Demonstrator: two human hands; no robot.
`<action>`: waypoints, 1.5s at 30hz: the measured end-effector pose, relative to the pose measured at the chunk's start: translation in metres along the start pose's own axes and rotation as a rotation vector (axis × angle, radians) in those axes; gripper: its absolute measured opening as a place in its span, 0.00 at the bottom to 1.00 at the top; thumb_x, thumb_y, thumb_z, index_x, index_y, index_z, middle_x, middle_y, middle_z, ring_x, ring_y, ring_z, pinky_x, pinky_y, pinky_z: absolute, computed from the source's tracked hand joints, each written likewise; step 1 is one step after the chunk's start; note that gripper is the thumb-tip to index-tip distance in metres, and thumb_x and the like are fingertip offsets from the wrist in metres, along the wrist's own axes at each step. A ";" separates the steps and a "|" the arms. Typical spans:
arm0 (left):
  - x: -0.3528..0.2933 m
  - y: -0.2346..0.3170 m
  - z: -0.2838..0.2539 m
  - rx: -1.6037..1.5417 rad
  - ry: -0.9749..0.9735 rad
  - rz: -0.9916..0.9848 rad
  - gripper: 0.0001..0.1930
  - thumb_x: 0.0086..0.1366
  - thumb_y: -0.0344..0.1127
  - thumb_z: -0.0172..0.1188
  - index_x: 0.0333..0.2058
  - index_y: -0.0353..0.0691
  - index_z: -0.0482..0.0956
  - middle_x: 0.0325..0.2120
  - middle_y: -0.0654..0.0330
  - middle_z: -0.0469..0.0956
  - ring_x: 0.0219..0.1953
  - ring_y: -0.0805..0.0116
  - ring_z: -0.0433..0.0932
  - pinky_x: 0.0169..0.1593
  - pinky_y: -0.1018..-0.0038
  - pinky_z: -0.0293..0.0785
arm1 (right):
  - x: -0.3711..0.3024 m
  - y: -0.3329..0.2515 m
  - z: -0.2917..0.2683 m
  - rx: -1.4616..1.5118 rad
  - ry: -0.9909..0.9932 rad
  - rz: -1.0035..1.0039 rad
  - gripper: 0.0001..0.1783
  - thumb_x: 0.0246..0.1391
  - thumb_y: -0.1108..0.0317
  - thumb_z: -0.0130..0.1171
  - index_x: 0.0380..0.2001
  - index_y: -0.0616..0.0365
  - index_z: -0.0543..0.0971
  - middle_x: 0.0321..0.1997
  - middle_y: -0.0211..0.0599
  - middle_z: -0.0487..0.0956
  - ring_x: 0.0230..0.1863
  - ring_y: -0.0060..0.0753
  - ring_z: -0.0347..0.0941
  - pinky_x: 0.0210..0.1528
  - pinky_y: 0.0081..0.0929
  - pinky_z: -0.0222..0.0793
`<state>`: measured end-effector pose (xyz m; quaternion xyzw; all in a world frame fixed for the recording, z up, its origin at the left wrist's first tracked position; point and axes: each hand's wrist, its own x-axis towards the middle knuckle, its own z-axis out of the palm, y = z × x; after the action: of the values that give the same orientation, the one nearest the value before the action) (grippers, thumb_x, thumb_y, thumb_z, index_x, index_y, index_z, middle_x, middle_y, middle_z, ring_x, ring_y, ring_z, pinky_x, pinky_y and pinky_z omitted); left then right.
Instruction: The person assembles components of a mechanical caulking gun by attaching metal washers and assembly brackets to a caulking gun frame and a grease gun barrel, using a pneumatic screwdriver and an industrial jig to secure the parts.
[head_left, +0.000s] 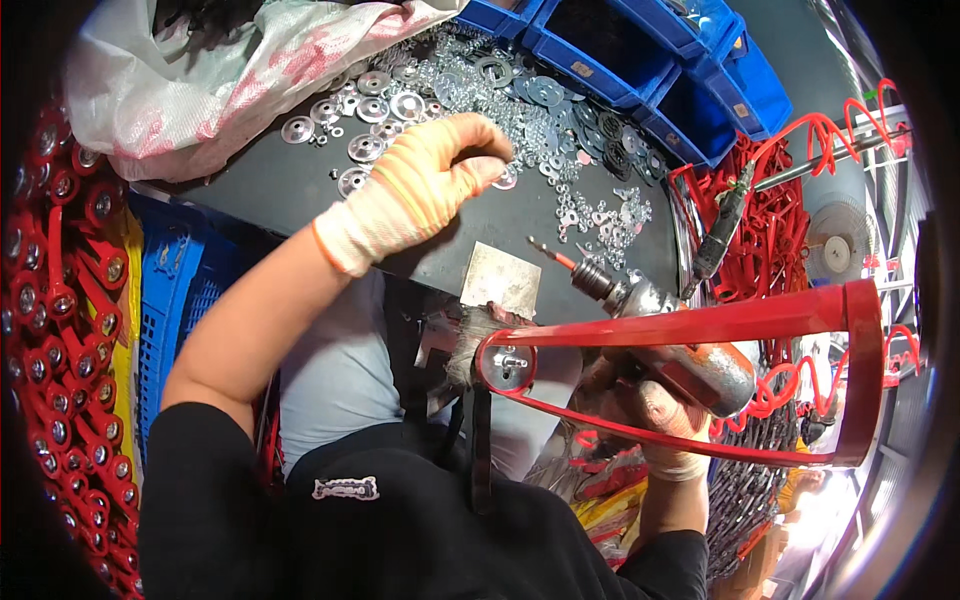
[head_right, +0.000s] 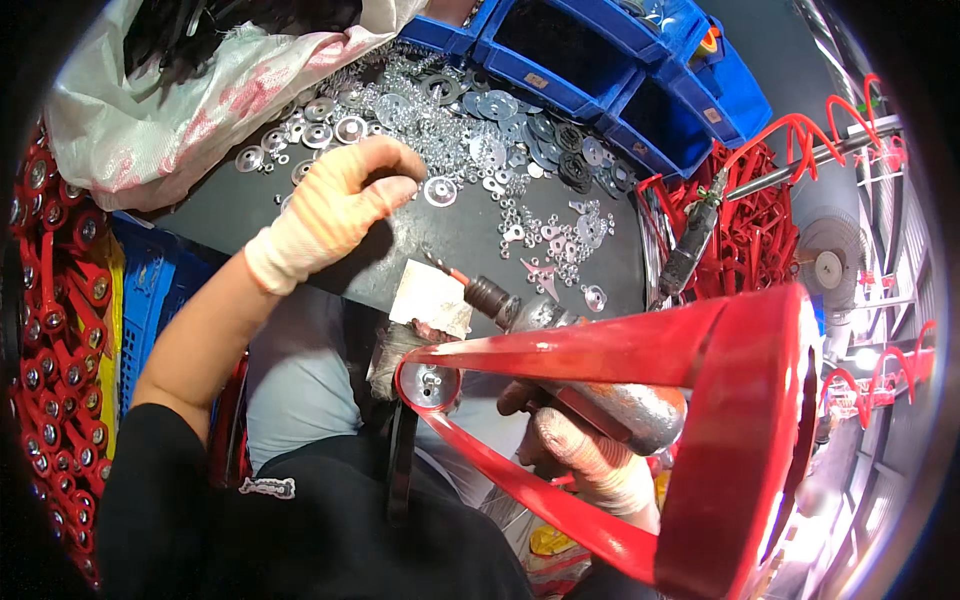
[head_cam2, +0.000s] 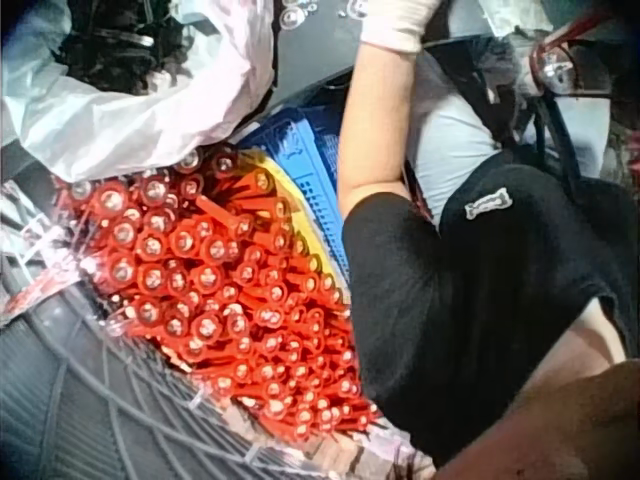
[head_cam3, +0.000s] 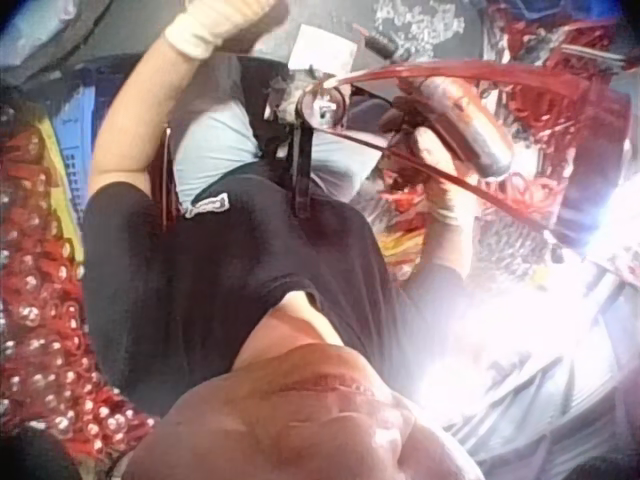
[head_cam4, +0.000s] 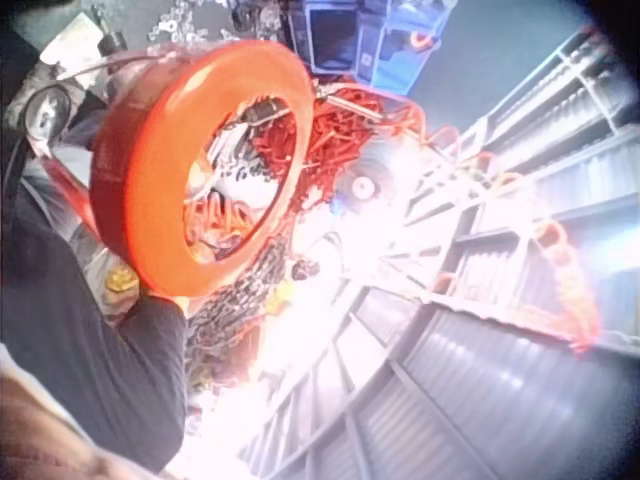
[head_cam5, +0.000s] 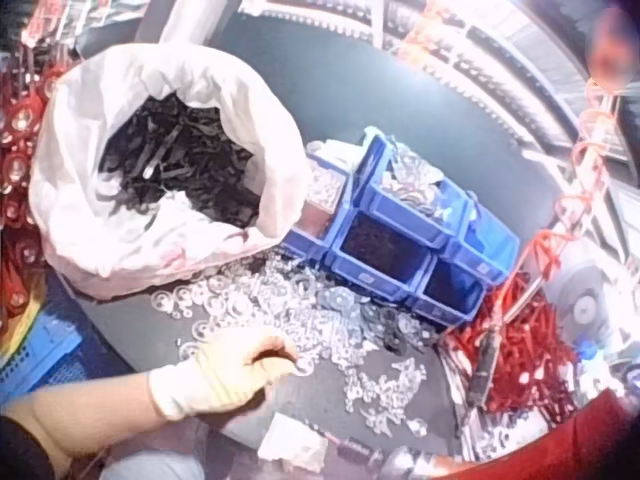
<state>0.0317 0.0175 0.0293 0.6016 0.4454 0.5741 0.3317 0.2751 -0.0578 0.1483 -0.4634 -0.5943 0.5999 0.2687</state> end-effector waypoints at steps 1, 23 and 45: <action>-0.009 0.015 0.008 -0.422 -0.008 -0.187 0.10 0.64 0.35 0.58 0.41 0.35 0.76 0.31 0.64 0.75 0.30 0.78 0.70 0.36 0.80 0.69 | 0.000 0.005 0.002 0.067 0.047 0.030 0.37 0.36 0.59 0.71 0.50 0.64 0.71 0.38 0.46 0.78 0.26 0.30 0.75 0.24 0.23 0.70; -0.039 0.054 0.028 -0.954 -0.092 -0.538 0.12 0.59 0.40 0.63 0.31 0.37 0.75 0.23 0.63 0.73 0.21 0.78 0.69 0.25 0.83 0.66 | -0.022 0.018 -0.010 0.231 0.072 0.329 0.39 0.34 0.56 0.73 0.50 0.65 0.71 0.36 0.48 0.79 0.20 0.28 0.73 0.17 0.21 0.67; -0.107 0.018 0.074 0.237 0.056 0.243 0.30 0.40 0.44 0.72 0.43 0.41 0.73 0.39 0.57 0.73 0.43 0.53 0.73 0.51 0.58 0.64 | -0.021 -0.004 -0.061 0.144 0.018 0.694 0.37 0.42 0.58 0.71 0.53 0.63 0.71 0.29 0.45 0.80 0.13 0.23 0.67 0.13 0.19 0.61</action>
<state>0.1137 -0.0790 -0.0050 0.6698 0.4432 0.5698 0.1740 0.3366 -0.0475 0.1650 -0.6230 -0.3552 0.6916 0.0859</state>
